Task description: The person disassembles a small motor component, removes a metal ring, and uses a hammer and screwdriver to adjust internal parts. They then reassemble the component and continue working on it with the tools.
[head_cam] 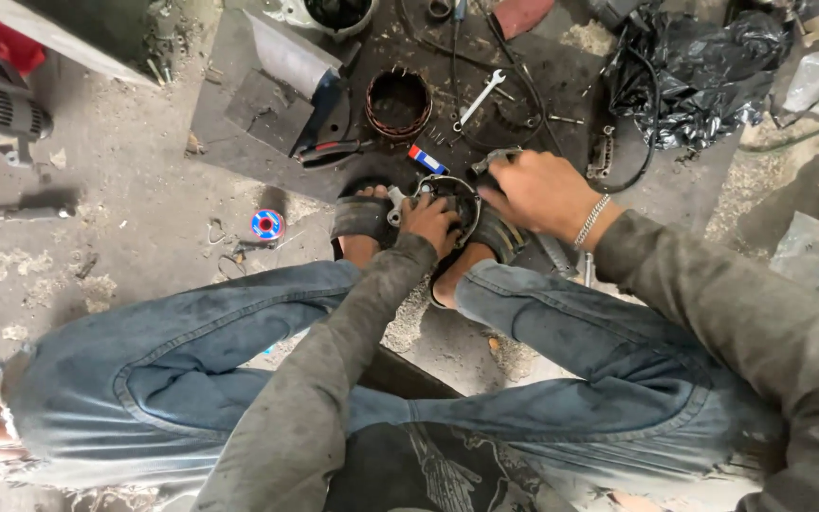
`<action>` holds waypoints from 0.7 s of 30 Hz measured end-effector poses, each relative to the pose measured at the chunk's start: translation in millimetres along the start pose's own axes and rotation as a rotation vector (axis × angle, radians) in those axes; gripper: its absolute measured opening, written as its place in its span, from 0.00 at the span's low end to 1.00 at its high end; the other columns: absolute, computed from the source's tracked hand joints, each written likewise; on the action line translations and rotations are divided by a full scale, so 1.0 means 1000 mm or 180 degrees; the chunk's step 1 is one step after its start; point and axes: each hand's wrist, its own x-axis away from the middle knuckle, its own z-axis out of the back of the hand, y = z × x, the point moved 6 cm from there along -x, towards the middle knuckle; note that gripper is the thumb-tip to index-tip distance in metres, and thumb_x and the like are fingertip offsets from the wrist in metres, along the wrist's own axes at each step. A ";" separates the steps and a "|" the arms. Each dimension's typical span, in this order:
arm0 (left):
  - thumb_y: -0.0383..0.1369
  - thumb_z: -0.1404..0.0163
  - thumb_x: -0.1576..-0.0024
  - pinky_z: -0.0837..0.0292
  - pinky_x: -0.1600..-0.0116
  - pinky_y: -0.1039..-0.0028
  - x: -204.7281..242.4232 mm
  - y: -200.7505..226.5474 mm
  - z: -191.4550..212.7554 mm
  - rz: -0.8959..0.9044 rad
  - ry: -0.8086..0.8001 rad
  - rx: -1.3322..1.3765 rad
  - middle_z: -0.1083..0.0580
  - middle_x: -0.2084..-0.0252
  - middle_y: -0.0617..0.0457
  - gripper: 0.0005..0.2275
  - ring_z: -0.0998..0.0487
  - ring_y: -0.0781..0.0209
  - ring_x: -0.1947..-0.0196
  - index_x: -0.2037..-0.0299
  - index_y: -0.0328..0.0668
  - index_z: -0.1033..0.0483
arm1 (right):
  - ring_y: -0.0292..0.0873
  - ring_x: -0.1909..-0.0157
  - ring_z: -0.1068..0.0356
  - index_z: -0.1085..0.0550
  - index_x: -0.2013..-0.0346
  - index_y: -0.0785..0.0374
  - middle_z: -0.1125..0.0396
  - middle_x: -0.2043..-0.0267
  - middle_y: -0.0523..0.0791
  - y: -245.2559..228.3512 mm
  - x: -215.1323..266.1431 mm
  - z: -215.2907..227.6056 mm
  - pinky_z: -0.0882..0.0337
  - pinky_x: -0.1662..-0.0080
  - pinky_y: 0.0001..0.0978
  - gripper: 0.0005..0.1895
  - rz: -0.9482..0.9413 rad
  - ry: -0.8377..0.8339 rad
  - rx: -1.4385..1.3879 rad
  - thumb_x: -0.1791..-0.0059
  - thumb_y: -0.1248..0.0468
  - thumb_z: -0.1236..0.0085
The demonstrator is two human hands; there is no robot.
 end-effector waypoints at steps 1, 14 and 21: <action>0.44 0.47 0.42 0.41 0.40 0.47 0.000 0.001 -0.002 -0.0004 -0.0005 -0.0005 0.28 0.50 0.54 0.09 0.33 0.45 0.43 0.55 0.57 0.21 | 0.65 0.63 0.23 0.26 0.57 0.60 0.28 0.66 0.56 -0.002 0.001 0.003 0.22 0.62 0.55 0.23 -0.0004 0.0002 -0.0007 0.47 0.43 0.52; 0.45 0.46 0.44 0.48 0.32 0.35 -0.011 -0.013 -0.032 0.0088 0.0125 0.0057 0.24 0.45 0.57 0.11 0.35 0.44 0.35 0.56 0.59 0.17 | 0.70 0.63 0.24 0.28 0.52 0.59 0.31 0.56 0.58 -0.009 0.005 0.017 0.21 0.62 0.58 0.23 0.0076 -0.0123 -0.0332 0.48 0.44 0.49; 0.45 0.49 0.39 0.52 0.28 0.38 -0.014 -0.021 -0.055 -0.0006 0.0102 0.0018 0.27 0.42 0.57 0.12 0.36 0.44 0.33 0.50 0.57 0.19 | 0.65 0.64 0.23 0.26 0.58 0.63 0.28 0.63 0.56 -0.002 0.000 -0.023 0.20 0.65 0.51 0.17 0.0212 -0.0242 -0.0078 0.48 0.51 0.47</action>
